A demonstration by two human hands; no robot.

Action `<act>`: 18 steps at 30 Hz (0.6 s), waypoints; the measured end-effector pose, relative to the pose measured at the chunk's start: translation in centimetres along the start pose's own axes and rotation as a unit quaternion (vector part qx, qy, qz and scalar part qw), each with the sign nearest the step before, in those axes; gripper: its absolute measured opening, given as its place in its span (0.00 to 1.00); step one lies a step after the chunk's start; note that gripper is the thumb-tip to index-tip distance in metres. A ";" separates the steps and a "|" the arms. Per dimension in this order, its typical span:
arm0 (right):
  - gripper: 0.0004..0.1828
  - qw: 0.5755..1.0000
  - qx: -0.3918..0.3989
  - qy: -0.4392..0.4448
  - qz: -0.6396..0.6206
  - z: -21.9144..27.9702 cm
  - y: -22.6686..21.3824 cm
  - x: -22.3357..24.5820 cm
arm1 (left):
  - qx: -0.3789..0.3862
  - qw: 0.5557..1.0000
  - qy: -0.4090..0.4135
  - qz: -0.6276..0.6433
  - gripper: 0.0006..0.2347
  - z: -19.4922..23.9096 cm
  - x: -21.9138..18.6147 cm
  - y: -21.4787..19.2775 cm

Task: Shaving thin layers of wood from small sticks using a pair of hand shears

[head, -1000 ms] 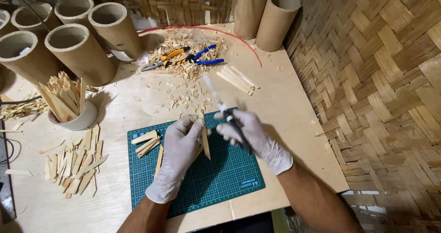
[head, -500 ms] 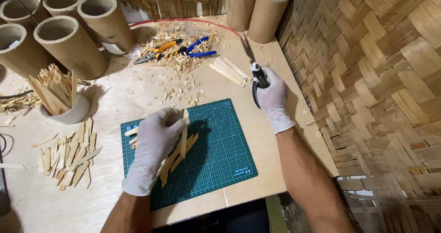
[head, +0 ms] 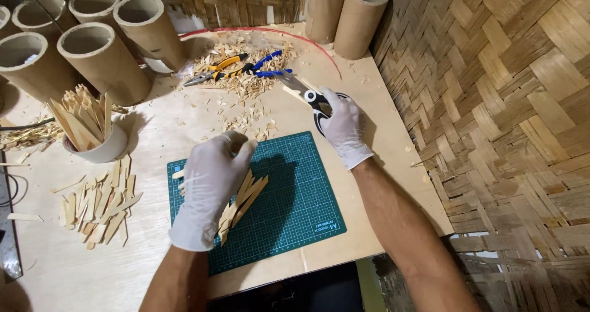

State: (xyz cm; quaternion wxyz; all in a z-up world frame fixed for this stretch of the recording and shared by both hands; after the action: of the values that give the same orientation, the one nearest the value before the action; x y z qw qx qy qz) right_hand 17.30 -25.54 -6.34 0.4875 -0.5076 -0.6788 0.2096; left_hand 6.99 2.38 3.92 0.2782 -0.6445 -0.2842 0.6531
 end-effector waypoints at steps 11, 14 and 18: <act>0.19 0.989 0.003 0.113 -0.091 0.1 -1.7 0.7 | -0.176 0.967 0.105 0.154 0.06 -0.9 2.7 1.0; 0.16 0.944 0.070 0.169 -0.274 2.1 -4.0 4.8 | -0.165 0.940 0.090 0.286 0.10 -0.6 2.2 1.6; 0.21 0.850 0.190 0.223 -0.437 7.8 -3.8 10.2 | -0.099 0.843 0.033 0.528 0.19 -0.8 3.3 3.7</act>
State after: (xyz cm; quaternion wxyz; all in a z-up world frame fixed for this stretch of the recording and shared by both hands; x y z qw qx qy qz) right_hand 8.53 -16.32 -2.21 0.7542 -0.0892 -0.6503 -0.0193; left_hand 7.76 2.28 -1.02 -0.1649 -0.7424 0.0447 0.6479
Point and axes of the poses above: each hand's wrist, its own z-axis away from the middle knuckle, its own y-axis out of the palm, x = y × z, the point moved 7 cm from there along -z, towards the middle knuckle, and after that the axes turned 5 degrees about y, right-handed, at the moved point
